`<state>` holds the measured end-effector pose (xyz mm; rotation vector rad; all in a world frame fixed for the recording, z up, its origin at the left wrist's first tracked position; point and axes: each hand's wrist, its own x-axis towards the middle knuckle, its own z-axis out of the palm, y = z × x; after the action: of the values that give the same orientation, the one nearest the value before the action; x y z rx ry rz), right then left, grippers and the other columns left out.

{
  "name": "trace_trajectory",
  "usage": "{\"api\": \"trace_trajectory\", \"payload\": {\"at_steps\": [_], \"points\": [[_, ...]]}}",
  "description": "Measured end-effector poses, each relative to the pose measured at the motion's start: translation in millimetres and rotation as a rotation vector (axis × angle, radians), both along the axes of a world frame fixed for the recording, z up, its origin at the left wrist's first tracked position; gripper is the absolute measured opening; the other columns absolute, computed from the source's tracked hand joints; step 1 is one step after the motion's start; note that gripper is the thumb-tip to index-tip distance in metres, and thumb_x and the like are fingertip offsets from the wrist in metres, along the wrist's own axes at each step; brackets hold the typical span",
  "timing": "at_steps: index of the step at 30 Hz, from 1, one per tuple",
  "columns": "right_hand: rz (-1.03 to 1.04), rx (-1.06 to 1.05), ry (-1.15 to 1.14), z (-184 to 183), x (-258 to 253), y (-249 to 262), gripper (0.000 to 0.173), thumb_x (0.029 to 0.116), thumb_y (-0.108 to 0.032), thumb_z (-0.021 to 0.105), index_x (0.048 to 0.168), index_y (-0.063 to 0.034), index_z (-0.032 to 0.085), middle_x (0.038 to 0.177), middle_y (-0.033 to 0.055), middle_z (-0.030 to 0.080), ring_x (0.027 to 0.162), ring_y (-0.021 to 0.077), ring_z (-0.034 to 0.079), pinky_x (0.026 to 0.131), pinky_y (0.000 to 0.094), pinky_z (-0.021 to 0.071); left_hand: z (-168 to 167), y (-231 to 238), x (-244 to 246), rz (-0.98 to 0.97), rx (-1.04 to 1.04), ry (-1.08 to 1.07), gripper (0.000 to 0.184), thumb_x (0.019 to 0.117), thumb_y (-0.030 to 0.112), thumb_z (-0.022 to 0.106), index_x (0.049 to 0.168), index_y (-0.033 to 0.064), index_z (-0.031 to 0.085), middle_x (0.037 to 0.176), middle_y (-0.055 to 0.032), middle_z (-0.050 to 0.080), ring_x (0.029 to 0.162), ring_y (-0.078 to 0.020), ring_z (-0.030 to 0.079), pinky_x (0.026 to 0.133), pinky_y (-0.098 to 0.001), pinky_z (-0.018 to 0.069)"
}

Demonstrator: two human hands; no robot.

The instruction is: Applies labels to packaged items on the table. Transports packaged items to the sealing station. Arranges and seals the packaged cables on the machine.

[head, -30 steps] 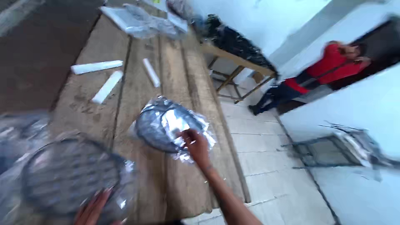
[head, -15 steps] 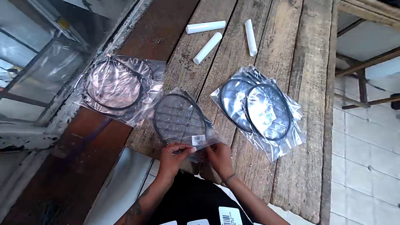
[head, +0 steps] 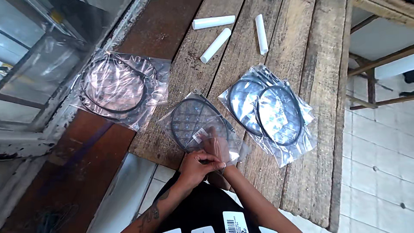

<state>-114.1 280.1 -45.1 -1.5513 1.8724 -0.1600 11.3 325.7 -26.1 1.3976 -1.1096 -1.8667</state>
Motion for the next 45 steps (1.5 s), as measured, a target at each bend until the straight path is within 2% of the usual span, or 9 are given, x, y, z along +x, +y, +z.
{"api": "trace_trajectory", "payload": {"at_steps": [5,9,13,18,23,31,37,42,45], "points": [[0.051,-0.034,0.098,14,5,0,0.055,0.0969,-0.037,0.066,0.133,0.0011,0.052,0.077,0.0180,0.069,0.073,0.0407,0.070,0.065,0.0591,0.0551,-13,-19,43,-0.032,-0.700,-0.474,0.023,0.0899,0.037,0.076,0.105,0.0192,0.080,0.110,0.0045,0.073,0.108,-0.0087,0.067,0.095,-0.0335,0.0558],[0.197,-0.442,0.040,-9,-19,24,0.067,0.0901,-0.030,0.074,0.144,0.0019,0.050,0.083,0.0119,0.071,0.067,0.0306,0.070,0.060,0.0499,0.0587,-53,-38,89,-0.380,-0.930,-1.081,0.079,0.0978,0.071,0.039,0.160,0.0234,0.038,0.171,-0.0026,0.022,0.158,-0.0296,0.015,0.124,-0.0666,0.0092],[0.730,-0.689,0.046,-34,-56,46,0.039,0.1052,-0.035,0.054,0.142,-0.0269,0.061,0.148,0.0037,0.058,0.139,0.0206,0.052,0.117,0.0518,0.0380,-60,-37,92,-0.413,-0.934,-1.091,0.077,0.0996,0.070,0.034,0.161,0.0235,0.036,0.171,-0.0028,0.021,0.159,-0.0280,0.014,0.125,-0.0639,0.0095],[0.565,-0.602,0.158,-41,-41,16,0.062,0.1079,-0.050,0.035,0.156,-0.0132,0.044,0.163,0.0035,0.040,0.153,0.0178,0.034,0.126,0.0594,0.0143,-53,-37,100,-0.463,-0.909,-1.036,0.080,0.0974,0.073,0.037,0.162,0.0254,0.034,0.172,-0.0014,0.018,0.159,-0.0278,0.011,0.125,-0.0617,0.0112],[-0.032,-0.596,-0.488,43,-70,82,0.057,0.1133,-0.040,0.026,0.120,-0.0042,0.070,0.112,0.0031,0.077,0.105,0.0144,0.074,0.097,0.0402,0.0613,-51,-57,44,-0.361,-0.937,-0.915,0.070,0.0957,0.053,0.062,0.155,0.0209,0.046,0.166,-0.0133,0.031,0.155,-0.0386,0.023,0.123,-0.0648,0.0185],[-0.459,-0.673,-0.196,85,-151,131,0.042,0.1115,-0.017,0.033,0.120,0.0199,0.052,0.112,0.0162,0.066,0.105,0.0073,0.065,0.097,0.0275,0.0536,-32,-137,107,0.107,-0.620,-1.215,0.085,0.1009,0.054,0.053,0.158,-0.0042,0.029,0.164,-0.0310,0.024,0.153,-0.0487,0.020,0.120,-0.0721,0.0140],[0.170,-0.005,-0.911,101,-105,102,0.062,0.1077,-0.058,0.028,0.098,-0.0123,0.069,0.078,-0.0038,0.068,0.067,0.0031,0.064,0.063,0.0234,0.0567,15,-104,77,0.074,-0.592,-1.123,0.039,0.1095,0.018,0.042,0.135,-0.0045,0.061,0.128,-0.0283,0.065,0.118,-0.0462,0.064,0.100,-0.0632,0.0489],[0.542,0.153,-1.060,118,-96,82,0.045,0.1026,-0.050,0.056,0.091,-0.0077,0.067,0.073,-0.0039,0.062,0.067,-0.0039,0.057,0.060,0.0136,0.0471,-19,-17,26,-0.254,-0.606,-0.794,0.079,0.1062,0.060,0.032,0.161,0.0025,0.028,0.169,-0.0137,0.024,0.157,-0.0322,0.017,0.126,-0.0608,0.0101],[0.581,0.027,-1.000,134,-101,71,0.028,0.0969,-0.037,0.071,0.092,-0.0093,0.068,0.081,-0.0026,0.067,0.078,-0.0003,0.064,0.070,0.0175,0.0541,-42,2,37,-0.240,-0.772,-0.692,0.079,0.0973,0.061,0.056,0.154,0.0065,0.046,0.163,-0.0112,0.039,0.154,-0.0299,0.029,0.125,-0.0547,0.0235]]}}
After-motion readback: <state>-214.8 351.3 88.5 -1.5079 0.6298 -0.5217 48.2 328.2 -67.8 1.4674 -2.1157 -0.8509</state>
